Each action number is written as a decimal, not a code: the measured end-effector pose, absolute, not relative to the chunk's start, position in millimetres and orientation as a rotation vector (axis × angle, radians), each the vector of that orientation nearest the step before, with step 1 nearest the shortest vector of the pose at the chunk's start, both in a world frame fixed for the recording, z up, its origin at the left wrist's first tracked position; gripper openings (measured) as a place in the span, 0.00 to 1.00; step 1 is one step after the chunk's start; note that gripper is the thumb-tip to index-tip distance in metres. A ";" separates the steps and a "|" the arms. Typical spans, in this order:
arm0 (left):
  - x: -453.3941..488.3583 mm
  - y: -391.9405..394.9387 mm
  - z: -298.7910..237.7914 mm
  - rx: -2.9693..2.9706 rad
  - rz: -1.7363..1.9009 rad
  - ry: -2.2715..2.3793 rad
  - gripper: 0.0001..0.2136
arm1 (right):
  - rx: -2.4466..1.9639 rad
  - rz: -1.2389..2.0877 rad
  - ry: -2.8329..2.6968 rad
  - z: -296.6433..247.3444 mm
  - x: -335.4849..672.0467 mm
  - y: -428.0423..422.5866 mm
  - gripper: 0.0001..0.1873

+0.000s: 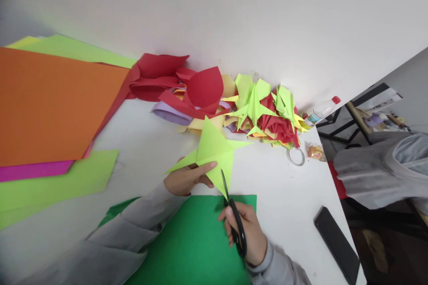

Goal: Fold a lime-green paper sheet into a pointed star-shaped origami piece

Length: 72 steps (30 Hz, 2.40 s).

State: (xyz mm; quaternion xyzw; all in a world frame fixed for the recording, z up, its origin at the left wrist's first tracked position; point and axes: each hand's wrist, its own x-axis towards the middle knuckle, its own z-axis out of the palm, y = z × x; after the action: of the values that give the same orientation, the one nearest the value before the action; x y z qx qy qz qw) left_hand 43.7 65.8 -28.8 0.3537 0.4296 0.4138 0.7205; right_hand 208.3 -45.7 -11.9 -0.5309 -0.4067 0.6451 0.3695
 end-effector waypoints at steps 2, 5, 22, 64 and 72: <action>43.4 65.9 -29.5 0.781 0.914 0.952 0.22 | -1.369 1.650 -1.044 -11.5 207.9 -45.7 0.29; 42.6 66.0 -30.2 0.783 0.914 0.955 0.23 | -1.386 1.647 -1.044 -9.5 206.9 -45.5 0.29; 42.5 67.5 -32.0 0.797 0.920 0.957 0.22 | -1.429 1.641 -1.047 -8.5 206.6 -45.8 0.30; 42.9 69.7 -31.4 0.699 0.895 0.933 0.21 | -1.564 1.599 -1.065 -4.5 206.3 -46.3 0.33; 42.3 70.1 -32.2 0.684 0.893 0.928 0.21 | -1.567 1.612 -1.063 -5.6 206.8 -46.3 0.33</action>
State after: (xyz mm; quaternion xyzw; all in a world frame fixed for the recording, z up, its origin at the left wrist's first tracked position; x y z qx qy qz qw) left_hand 42.3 70.1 -32.2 0.3126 0.4238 0.4081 0.7457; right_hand 206.8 -46.3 -5.6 -0.5967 -0.4047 0.6137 0.3219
